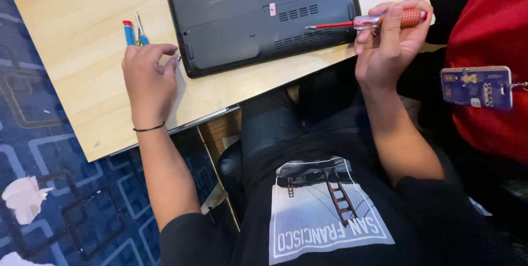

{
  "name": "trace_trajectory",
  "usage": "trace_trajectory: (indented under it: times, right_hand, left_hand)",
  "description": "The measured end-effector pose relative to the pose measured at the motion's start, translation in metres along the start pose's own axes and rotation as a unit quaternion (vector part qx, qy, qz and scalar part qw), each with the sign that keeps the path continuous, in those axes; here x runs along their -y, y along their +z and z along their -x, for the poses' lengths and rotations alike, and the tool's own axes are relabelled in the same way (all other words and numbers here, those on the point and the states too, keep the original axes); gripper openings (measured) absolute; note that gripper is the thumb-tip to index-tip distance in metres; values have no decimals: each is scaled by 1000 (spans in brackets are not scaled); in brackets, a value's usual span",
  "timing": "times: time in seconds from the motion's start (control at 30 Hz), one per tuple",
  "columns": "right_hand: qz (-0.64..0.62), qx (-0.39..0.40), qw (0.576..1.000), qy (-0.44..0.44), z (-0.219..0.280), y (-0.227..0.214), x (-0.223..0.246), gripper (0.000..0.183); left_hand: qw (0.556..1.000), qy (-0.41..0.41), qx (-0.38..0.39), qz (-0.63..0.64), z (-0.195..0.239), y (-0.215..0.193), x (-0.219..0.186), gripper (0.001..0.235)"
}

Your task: The person uses a screwdriver to remove screws from the back of a laptop placed on a table. They systematically unscrew multiple fasteners and place them on the table while occasionally repositioning the laptop.

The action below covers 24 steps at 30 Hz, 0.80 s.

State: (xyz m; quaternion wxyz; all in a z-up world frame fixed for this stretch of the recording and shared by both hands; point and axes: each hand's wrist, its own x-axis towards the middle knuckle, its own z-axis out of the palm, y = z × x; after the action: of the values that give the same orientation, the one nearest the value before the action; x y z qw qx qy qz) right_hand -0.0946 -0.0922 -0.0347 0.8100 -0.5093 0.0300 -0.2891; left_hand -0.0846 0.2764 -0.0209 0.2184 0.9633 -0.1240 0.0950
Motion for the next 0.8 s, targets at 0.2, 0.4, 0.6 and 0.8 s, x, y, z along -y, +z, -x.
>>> trace_trajectory:
  times: [0.2,0.4,0.6,0.8]
  right_hand:
    - [-22,45,998,-42,-3,5,-8,15]
    - [-92,-32,995,-3,-16,-31,-49,37]
    - [-148,35,981,-117,-55,-85,-79,40]
    - [38,-70,992,-101,-45,-12,5,10]
  left_hand:
    - [999,25,15,-19,0,19,27,16]
    - [998,59,-19,-17,6,25,34,9]
    - [995,65,-47,-58,12,19,33,9]
    - [997,-5,-34,-68,14,18,32,5]
